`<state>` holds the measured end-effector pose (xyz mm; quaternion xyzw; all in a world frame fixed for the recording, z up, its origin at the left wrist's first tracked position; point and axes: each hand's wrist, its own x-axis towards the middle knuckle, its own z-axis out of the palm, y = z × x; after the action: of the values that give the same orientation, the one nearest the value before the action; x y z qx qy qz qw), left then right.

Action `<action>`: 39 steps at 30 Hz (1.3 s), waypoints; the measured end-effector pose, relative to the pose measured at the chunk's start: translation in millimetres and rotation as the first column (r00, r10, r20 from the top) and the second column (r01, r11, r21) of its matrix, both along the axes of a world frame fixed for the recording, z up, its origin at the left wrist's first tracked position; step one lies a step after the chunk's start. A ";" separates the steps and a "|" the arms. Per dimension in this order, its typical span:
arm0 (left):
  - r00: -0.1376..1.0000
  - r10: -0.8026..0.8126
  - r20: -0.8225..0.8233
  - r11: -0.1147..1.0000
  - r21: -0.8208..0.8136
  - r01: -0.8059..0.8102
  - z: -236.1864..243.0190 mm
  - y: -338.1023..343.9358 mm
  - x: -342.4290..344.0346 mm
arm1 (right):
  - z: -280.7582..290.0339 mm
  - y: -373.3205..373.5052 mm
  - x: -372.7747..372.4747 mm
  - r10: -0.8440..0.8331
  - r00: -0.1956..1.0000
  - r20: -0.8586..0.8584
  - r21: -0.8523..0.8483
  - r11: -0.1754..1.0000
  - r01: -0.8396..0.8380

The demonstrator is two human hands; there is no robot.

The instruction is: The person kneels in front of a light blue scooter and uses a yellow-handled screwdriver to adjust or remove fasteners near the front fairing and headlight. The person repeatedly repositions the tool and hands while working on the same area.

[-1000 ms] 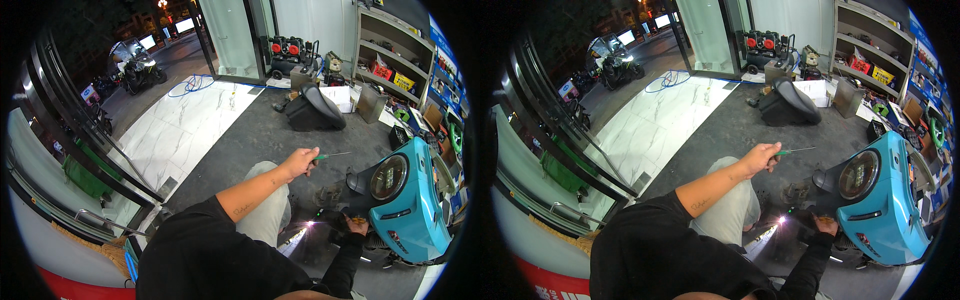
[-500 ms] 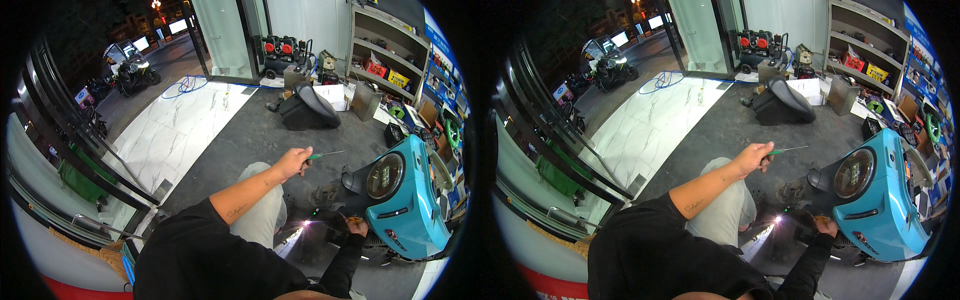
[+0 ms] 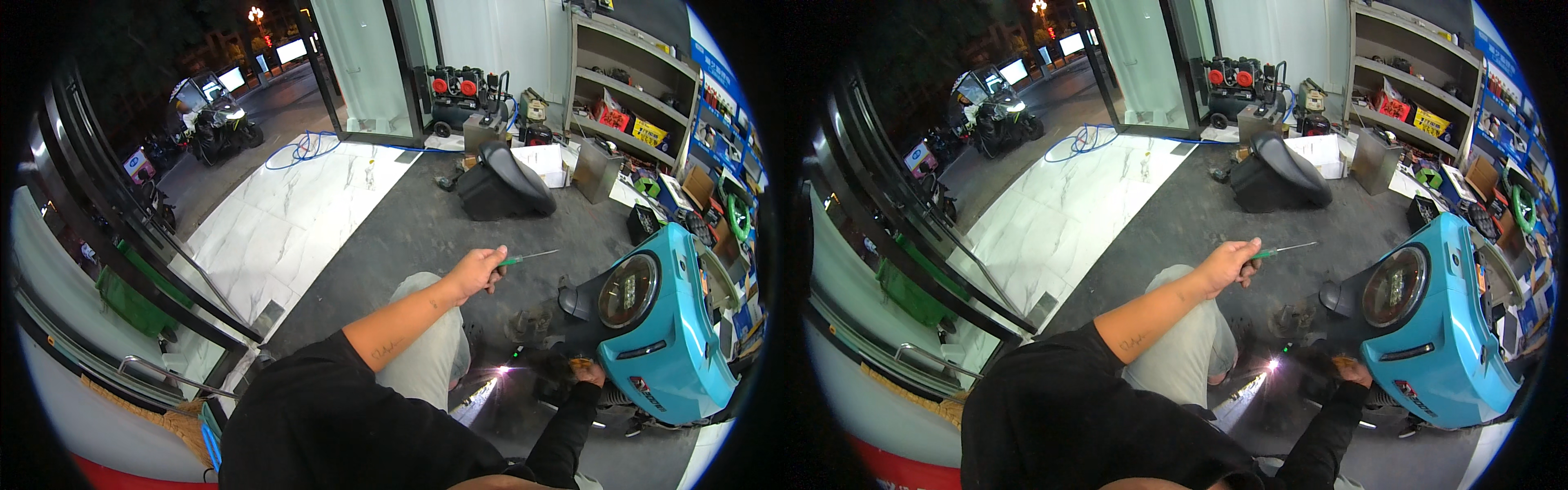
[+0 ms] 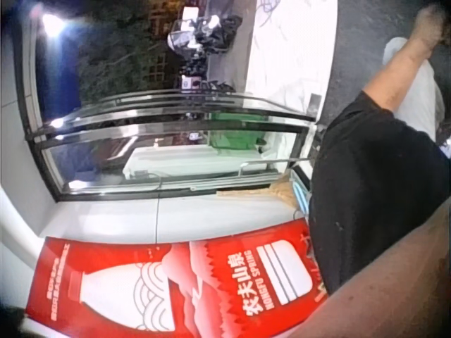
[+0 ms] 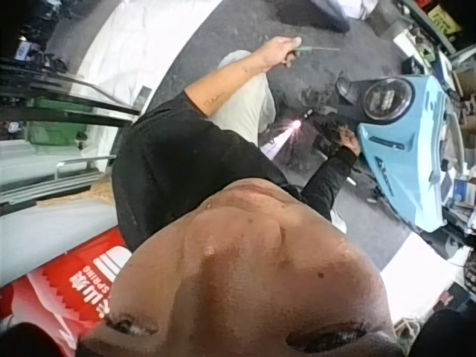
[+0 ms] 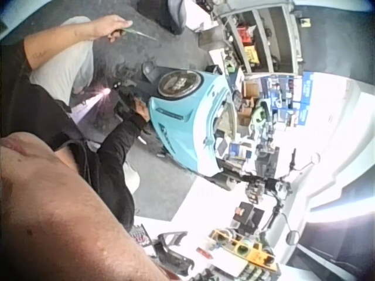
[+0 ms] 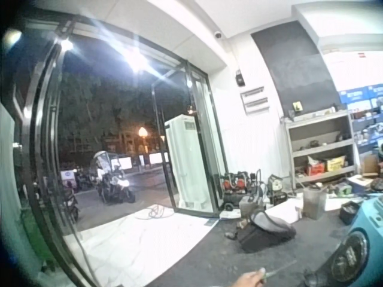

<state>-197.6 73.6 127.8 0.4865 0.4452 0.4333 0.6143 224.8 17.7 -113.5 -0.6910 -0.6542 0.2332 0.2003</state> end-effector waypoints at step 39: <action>0.999 -0.019 0.026 1.000 0.014 0.018 3.7 -4.8 -1.0 | -37.9 17.4 -15.4 0.224 0.595 -0.772 0.037 0.950 -0.309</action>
<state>-198.5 68.8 131.6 0.4891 0.4294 0.4371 0.6207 209.4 35.0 -151.4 -0.4295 -0.5898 0.5640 0.3867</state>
